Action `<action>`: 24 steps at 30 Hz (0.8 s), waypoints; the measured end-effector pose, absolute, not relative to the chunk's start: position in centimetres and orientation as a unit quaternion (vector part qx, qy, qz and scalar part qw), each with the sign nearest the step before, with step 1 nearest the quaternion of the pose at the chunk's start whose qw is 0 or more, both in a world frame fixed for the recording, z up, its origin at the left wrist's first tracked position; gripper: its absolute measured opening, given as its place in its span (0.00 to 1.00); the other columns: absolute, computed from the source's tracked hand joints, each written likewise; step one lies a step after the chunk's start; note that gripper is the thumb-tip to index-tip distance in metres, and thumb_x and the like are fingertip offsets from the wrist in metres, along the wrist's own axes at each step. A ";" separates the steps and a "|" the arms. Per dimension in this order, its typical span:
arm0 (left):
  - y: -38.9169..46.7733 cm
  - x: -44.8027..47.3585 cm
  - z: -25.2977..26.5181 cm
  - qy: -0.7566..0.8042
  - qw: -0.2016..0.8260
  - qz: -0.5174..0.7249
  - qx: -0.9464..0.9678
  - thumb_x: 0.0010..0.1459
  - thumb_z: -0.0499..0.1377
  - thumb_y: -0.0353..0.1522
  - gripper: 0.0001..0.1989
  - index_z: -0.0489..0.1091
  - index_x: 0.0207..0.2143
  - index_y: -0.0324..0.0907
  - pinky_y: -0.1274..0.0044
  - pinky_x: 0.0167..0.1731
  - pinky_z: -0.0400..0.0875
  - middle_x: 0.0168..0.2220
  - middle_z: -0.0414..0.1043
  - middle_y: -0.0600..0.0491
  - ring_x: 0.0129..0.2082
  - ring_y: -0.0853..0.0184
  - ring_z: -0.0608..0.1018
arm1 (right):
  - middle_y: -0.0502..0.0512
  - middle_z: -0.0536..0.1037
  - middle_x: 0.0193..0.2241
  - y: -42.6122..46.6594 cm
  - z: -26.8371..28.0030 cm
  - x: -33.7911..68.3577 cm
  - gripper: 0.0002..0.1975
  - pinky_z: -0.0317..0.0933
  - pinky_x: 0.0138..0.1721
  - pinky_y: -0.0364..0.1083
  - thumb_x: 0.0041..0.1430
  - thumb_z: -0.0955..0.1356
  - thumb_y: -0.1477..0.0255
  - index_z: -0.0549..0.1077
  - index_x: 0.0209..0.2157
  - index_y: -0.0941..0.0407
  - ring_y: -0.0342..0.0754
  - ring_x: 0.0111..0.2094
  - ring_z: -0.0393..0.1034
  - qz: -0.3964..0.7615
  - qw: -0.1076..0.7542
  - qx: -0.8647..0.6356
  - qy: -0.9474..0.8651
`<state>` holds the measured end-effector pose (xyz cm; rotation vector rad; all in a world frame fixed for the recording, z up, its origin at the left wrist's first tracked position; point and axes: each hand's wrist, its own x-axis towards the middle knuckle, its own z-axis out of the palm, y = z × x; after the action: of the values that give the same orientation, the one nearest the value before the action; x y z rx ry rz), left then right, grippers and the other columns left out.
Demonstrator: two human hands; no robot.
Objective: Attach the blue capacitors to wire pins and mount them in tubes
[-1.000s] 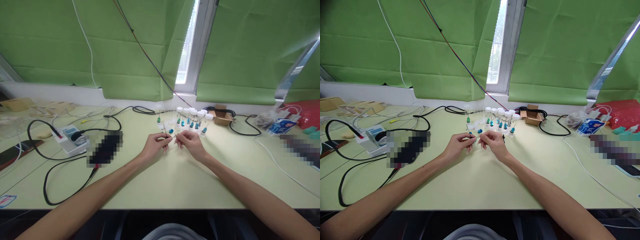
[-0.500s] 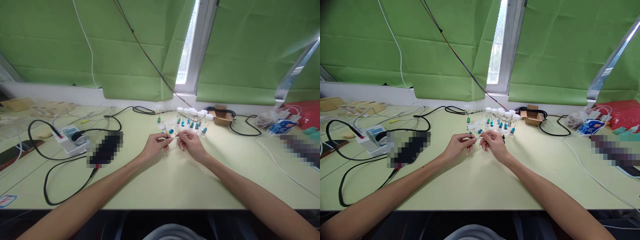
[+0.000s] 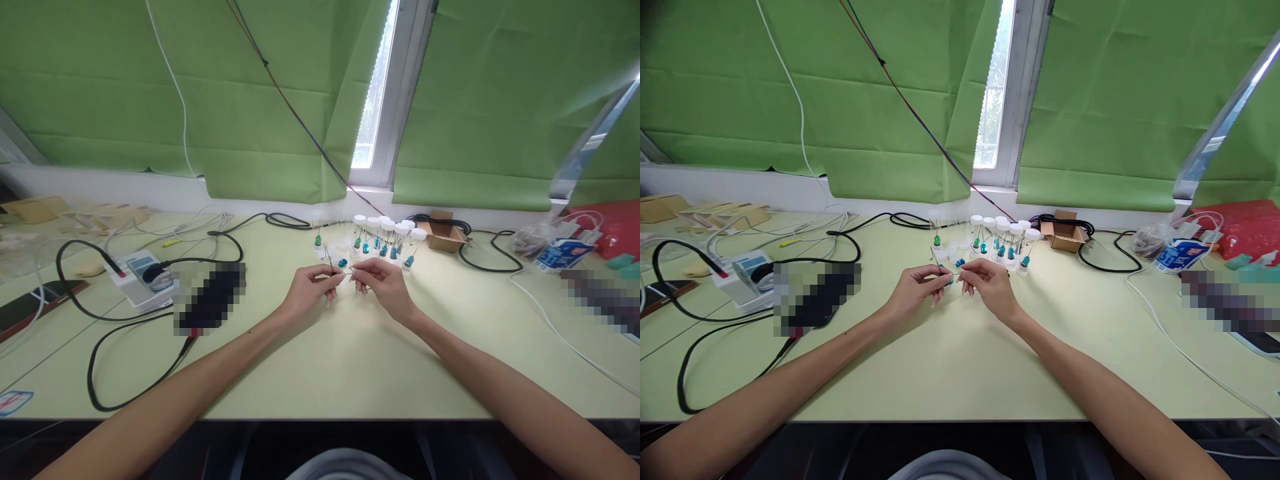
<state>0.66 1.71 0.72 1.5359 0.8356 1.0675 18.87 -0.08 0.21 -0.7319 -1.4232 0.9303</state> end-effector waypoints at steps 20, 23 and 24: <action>1.9 0.5 0.6 0.351 0.495 0.457 0.650 0.51 0.64 0.40 0.13 0.74 0.29 0.39 0.77 0.22 0.63 0.21 0.68 0.55 0.17 0.74 0.67 | 0.49 0.73 0.17 -0.6 0.1 18.6 0.14 0.52 0.13 0.40 0.59 0.68 0.61 0.70 0.28 0.58 0.39 0.12 0.61 0.477 0.543 -0.353 -0.594; 2.0 0.5 0.6 0.353 0.508 0.460 0.637 0.51 0.65 0.41 0.13 0.75 0.29 0.39 0.77 0.22 0.63 0.23 0.69 0.55 0.18 0.73 0.68 | 0.50 0.75 0.21 -0.7 0.2 18.6 0.12 0.57 0.16 0.41 0.58 0.69 0.62 0.72 0.33 0.57 0.40 0.15 0.64 0.461 0.559 -0.341 -0.599; 2.0 0.5 0.6 0.353 0.512 0.459 0.634 0.51 0.65 0.41 0.13 0.75 0.29 0.39 0.77 0.22 0.62 0.23 0.69 0.54 0.18 0.73 0.68 | 0.51 0.76 0.23 -0.7 0.2 18.6 0.11 0.59 0.18 0.42 0.57 0.69 0.63 0.72 0.35 0.57 0.40 0.17 0.65 0.454 0.565 -0.336 -0.602</action>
<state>0.47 2.00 0.58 1.5258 0.8505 1.1047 18.57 -0.65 0.23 -0.7910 -1.4150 1.0671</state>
